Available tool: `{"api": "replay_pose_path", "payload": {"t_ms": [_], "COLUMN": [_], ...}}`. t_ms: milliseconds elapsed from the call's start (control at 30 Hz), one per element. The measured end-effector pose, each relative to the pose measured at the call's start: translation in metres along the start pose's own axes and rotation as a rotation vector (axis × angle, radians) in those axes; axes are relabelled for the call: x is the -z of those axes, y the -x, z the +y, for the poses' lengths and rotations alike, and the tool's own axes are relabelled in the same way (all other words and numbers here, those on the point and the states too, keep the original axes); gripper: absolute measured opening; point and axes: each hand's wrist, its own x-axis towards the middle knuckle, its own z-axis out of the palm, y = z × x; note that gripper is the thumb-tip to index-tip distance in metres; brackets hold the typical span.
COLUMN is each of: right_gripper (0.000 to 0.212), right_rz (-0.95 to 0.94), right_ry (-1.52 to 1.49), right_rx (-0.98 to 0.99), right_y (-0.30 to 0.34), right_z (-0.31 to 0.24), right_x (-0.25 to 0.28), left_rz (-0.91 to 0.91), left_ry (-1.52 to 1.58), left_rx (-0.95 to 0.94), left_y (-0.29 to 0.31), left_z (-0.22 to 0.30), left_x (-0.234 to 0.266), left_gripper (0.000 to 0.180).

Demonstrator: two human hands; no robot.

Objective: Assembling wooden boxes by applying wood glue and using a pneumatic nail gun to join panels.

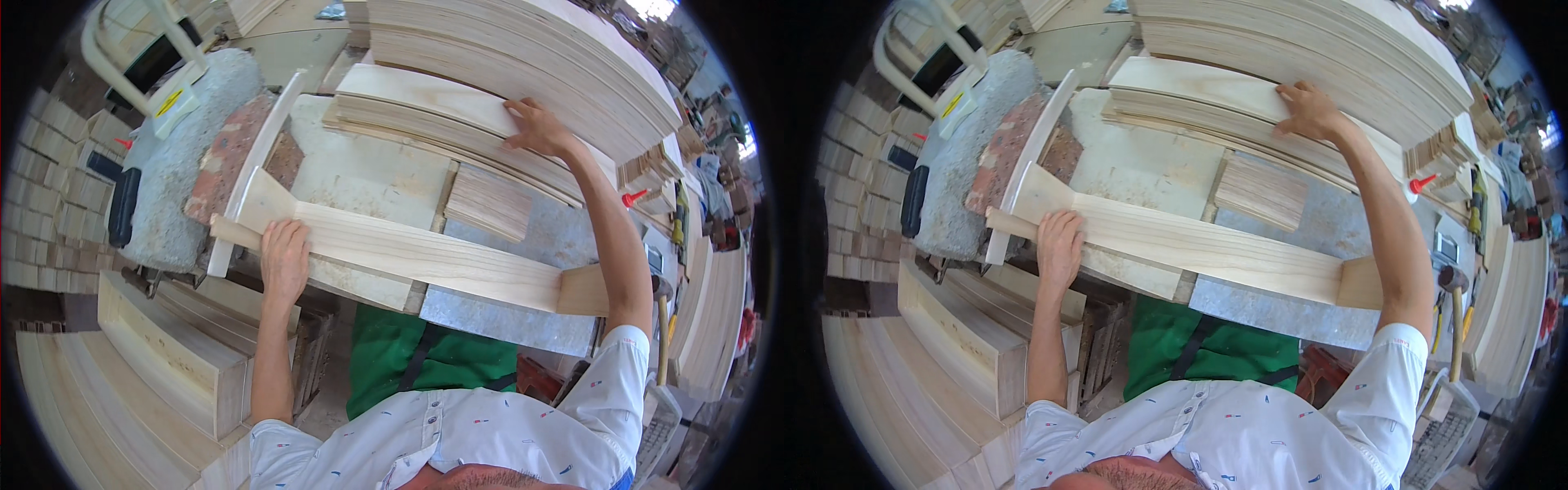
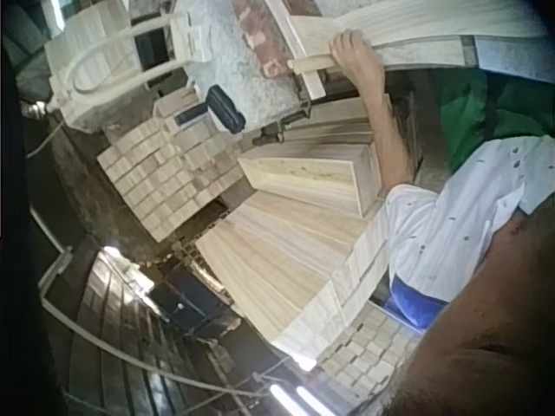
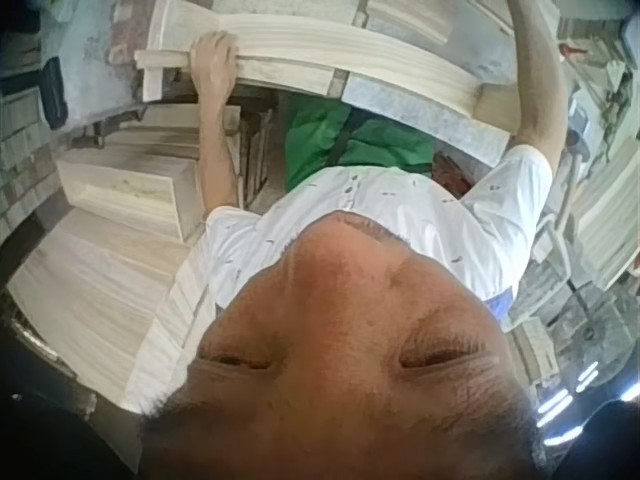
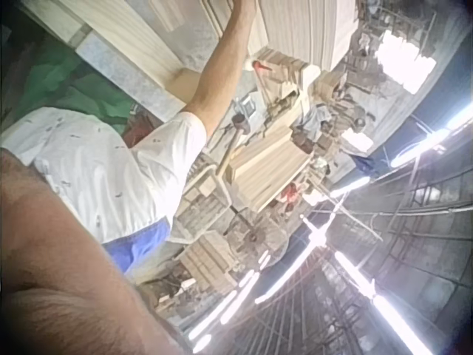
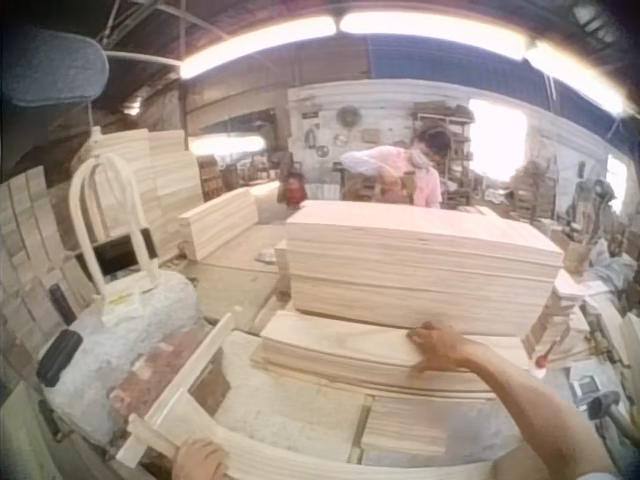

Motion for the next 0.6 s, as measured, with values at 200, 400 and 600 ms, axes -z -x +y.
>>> {"api": "replay_pose_path", "payload": {"t_ms": [200,400,600], "right_gripper": [0.068,0.066,0.067], "right_rz": [0.057,0.074,0.000], "right_ry": [-0.174,-0.284,-0.353], "right_rx": [-0.010,0.183,0.164], "right_y": [0.065,0.144,0.165], "right_z": [-0.047,-0.097,-0.139], "right_x": [0.056,0.058,0.032], "left_rz": [0.040,0.095,0.102], "left_ry": [0.032,0.073,0.098], "left_rx": [0.011,0.040,0.028], "left_y": [0.004,0.012,0.010], "left_z": [-0.005,-0.010,-0.010], "left_x": [-0.002,-0.003,-0.007], "left_gripper": [0.027,0.026,0.025]}}
